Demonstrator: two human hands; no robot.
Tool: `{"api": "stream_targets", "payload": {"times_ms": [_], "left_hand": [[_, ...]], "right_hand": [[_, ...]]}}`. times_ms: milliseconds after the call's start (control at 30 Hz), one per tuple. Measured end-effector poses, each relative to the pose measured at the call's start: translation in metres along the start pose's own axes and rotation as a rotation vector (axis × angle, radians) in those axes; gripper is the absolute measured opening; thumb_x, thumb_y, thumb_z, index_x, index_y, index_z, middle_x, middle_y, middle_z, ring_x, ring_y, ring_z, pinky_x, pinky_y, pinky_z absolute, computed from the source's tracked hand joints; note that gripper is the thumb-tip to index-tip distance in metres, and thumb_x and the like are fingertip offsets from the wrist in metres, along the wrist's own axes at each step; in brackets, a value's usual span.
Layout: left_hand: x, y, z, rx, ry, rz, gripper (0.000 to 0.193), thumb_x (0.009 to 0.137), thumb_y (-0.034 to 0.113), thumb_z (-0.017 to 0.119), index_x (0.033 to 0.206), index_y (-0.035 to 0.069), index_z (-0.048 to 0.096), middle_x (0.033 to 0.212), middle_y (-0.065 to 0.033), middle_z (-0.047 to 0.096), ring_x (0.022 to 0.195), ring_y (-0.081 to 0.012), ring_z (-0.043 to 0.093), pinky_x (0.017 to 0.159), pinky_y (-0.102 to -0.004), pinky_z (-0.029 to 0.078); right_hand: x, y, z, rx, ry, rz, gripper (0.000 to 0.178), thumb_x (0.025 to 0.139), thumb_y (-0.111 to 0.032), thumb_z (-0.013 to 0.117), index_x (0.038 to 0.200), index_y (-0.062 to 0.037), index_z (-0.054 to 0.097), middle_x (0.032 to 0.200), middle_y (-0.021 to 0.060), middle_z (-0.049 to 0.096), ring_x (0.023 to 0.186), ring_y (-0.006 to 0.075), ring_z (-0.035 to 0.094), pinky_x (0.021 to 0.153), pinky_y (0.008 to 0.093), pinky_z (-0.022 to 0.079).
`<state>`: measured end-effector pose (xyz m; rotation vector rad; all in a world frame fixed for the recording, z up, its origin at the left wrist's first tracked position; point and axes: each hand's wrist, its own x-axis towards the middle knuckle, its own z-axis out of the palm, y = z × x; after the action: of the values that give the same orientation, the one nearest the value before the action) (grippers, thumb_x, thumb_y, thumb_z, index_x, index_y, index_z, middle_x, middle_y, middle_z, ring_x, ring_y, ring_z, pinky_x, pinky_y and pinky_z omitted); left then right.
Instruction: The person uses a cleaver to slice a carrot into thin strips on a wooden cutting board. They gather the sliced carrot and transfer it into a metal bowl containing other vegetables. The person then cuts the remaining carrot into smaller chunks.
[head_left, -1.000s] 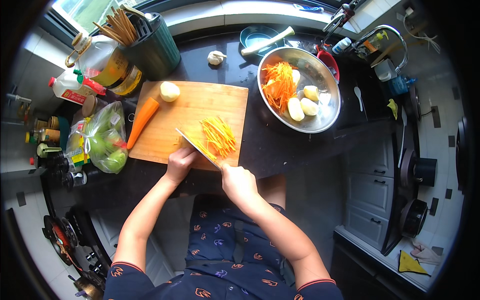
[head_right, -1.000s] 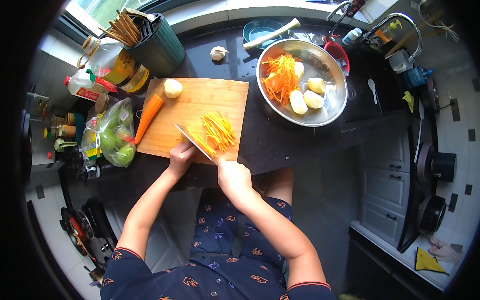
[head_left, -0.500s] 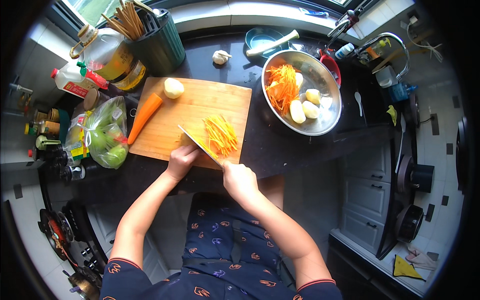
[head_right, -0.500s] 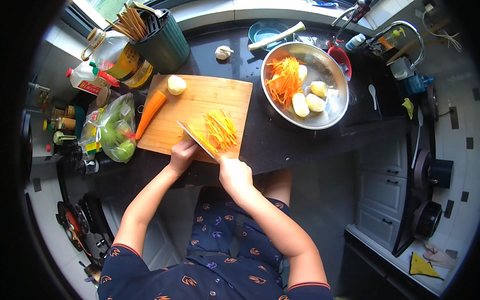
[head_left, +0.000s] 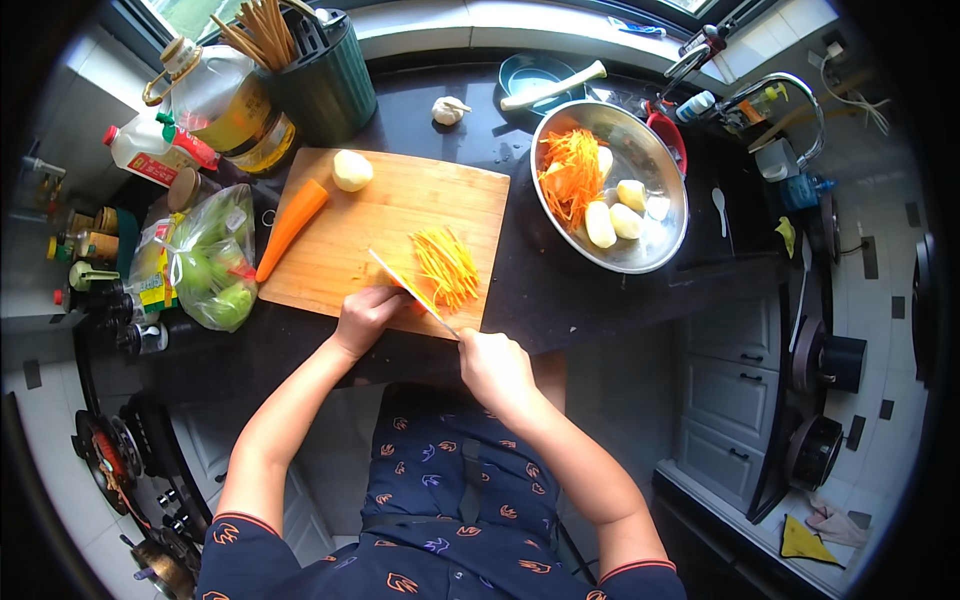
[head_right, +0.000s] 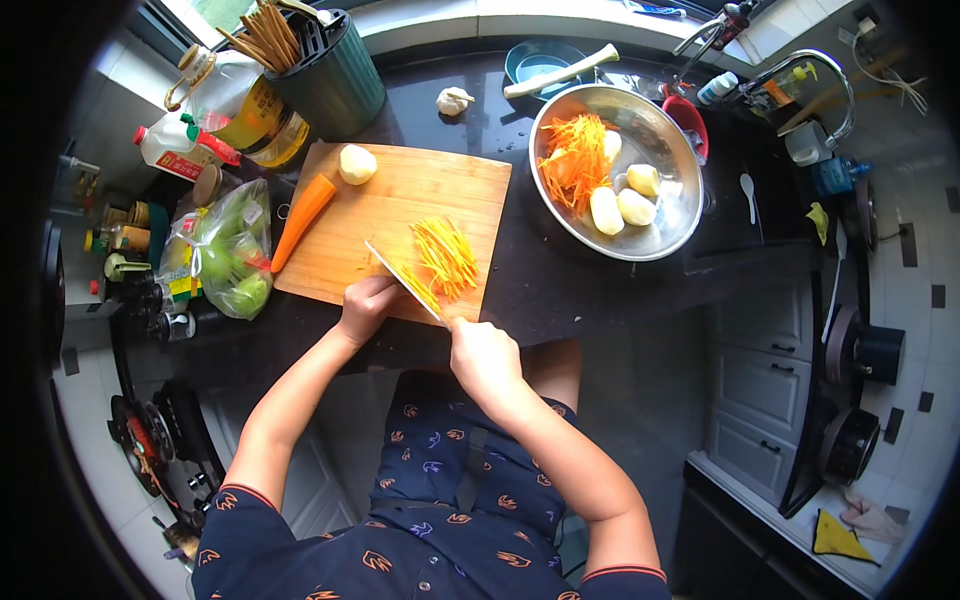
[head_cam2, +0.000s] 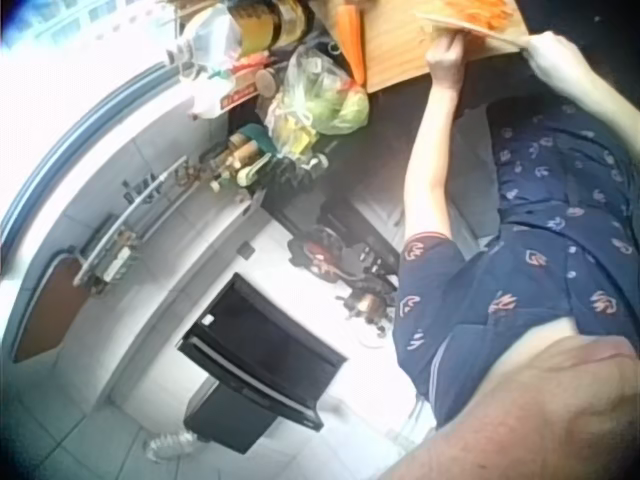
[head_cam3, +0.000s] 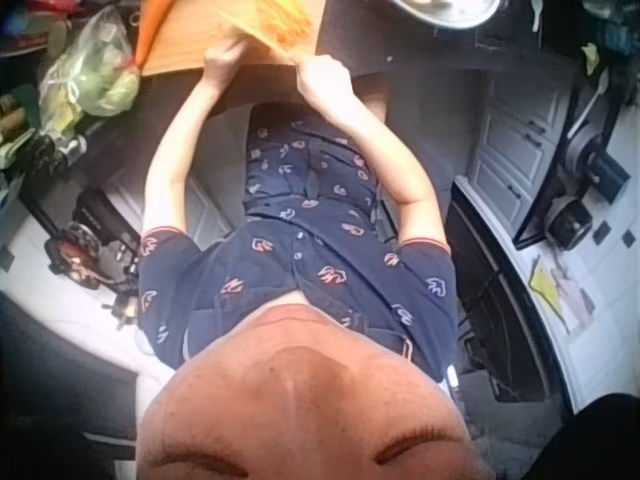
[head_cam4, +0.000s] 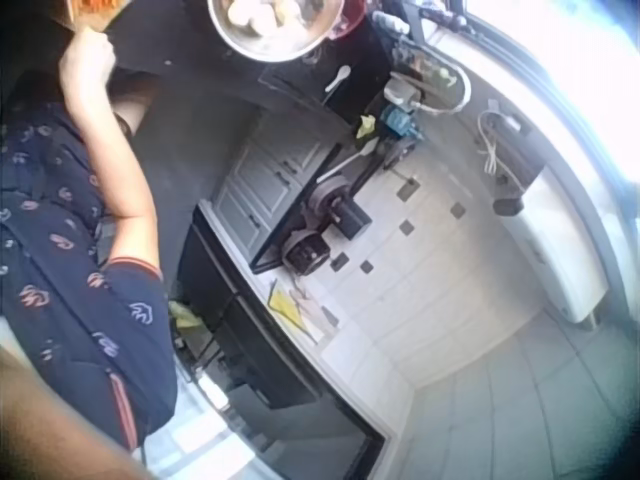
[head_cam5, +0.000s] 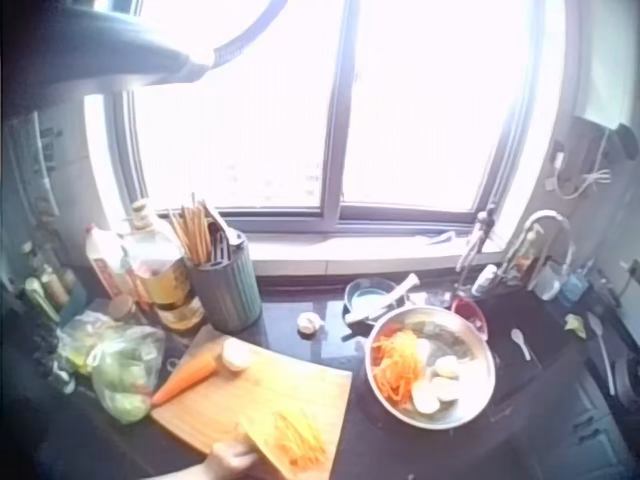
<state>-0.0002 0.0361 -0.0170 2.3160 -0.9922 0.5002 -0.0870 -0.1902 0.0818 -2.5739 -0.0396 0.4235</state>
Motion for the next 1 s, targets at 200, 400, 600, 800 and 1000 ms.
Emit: {"api": "stream_targets", "payload": {"times_ms": [200,400,600,800,1000], "left_hand": [[0.001,0.0,-0.002,-0.001,-0.03,-0.031,0.014,0.074,0.007,0.072,0.086,0.012,0.076,0.084,-0.005,0.073,0.074,-0.0233,0.072,0.064,-0.0333,0.058],[0.001,-0.001,-0.001,-0.014,-0.016,-0.024,0.015,0.074,0.008,0.073,0.087,0.012,0.076,0.084,-0.0045,0.073,0.074,-0.0227,0.072,0.065,-0.033,0.058],[0.003,0.001,-0.005,-0.001,-0.056,-0.021,0.016,0.075,0.007,0.073,0.089,0.012,0.076,0.086,-0.0041,0.074,0.075,-0.0224,0.073,0.066,-0.0326,0.059],[0.004,0.002,-0.005,-0.031,-0.009,-0.03,0.016,0.075,0.006,0.072,0.089,0.011,0.076,0.086,-0.0047,0.074,0.075,-0.0224,0.073,0.066,-0.0325,0.059],[-0.001,-0.003,-0.002,-0.001,-0.006,0.0,0.015,0.075,0.007,0.072,0.089,0.011,0.075,0.088,-0.004,0.073,0.075,-0.0211,0.072,0.065,-0.0318,0.059]], "right_hand": [[0.021,-0.001,0.016,0.027,0.064,-0.03,0.016,0.094,-0.012,0.055,0.094,-0.0017,0.068,0.078,0.0241,0.071,0.073,0.0417,0.072,0.07,0.0523,0.06],[0.007,-0.003,-0.008,0.038,0.0,-0.036,0.019,0.096,-0.015,0.056,0.095,-0.0021,0.069,0.078,0.0247,0.071,0.074,0.0422,0.072,0.07,0.0527,0.059],[0.01,0.004,0.001,0.001,-0.044,0.009,0.02,0.096,-0.017,0.056,0.094,-0.0029,0.07,0.079,0.0242,0.071,0.076,0.0428,0.072,0.071,0.0531,0.059],[0.021,0.008,0.01,0.124,0.024,-0.014,0.019,0.097,-0.018,0.057,0.095,-0.0032,0.07,0.08,0.0259,0.07,0.078,0.0453,0.071,0.072,0.0542,0.059],[0.006,0.002,-0.008,0.136,0.002,-0.023,0.019,0.097,-0.017,0.058,0.093,-0.0015,0.069,0.078,0.0266,0.07,0.077,0.0457,0.071,0.071,0.0545,0.058]]}}
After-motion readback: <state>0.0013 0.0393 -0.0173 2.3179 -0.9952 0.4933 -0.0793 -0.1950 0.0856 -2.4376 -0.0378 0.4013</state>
